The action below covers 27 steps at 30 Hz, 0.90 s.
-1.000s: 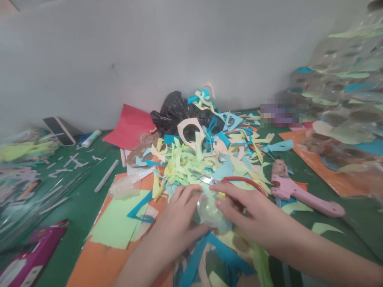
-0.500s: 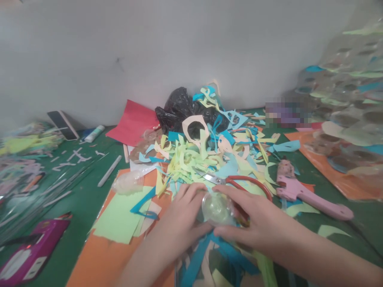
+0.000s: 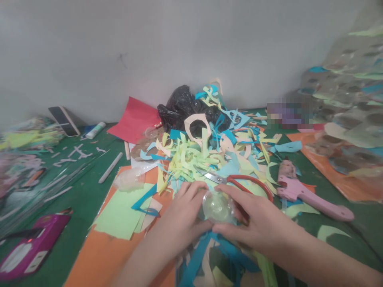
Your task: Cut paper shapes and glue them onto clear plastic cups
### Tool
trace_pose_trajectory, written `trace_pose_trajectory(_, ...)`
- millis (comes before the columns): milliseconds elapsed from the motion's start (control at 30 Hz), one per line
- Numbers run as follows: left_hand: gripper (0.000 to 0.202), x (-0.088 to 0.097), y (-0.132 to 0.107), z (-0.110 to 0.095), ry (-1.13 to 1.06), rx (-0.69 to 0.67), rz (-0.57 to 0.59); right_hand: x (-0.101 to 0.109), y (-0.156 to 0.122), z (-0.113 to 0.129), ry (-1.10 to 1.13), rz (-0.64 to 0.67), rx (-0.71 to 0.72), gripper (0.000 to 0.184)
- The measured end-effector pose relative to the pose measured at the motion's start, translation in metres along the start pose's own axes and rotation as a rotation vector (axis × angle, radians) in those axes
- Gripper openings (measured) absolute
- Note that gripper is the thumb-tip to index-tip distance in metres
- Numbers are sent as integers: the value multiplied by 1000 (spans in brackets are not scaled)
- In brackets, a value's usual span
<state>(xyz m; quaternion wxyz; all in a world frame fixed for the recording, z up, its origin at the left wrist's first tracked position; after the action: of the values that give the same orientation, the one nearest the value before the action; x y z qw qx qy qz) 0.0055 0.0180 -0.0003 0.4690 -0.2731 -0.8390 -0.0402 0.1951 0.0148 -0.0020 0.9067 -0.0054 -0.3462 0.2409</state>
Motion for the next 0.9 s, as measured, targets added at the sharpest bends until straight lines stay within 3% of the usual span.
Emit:
trace_pose_trajectory(667,36,-5,-1,5,76,-55,-45,-4,-1,2,-123,-67,-8,40)
trace_pose_trajectory(900,37,-5,-1,5,57,-59,-55,-8,-3,1,-271,-173,94,44)
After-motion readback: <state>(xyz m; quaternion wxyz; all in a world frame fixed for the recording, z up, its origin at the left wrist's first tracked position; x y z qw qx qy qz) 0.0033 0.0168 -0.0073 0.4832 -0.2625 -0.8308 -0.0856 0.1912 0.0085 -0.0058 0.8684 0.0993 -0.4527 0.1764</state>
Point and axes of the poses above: each hand's wrist, its own y-axis towards the middle knuckle, its own x-axis out of the back of the hand, z = x × y, the point moved 1 cm from there along y, towards the middle knuckle, and after that the axes turned 1 degree about -y, right-handed, at the moved point
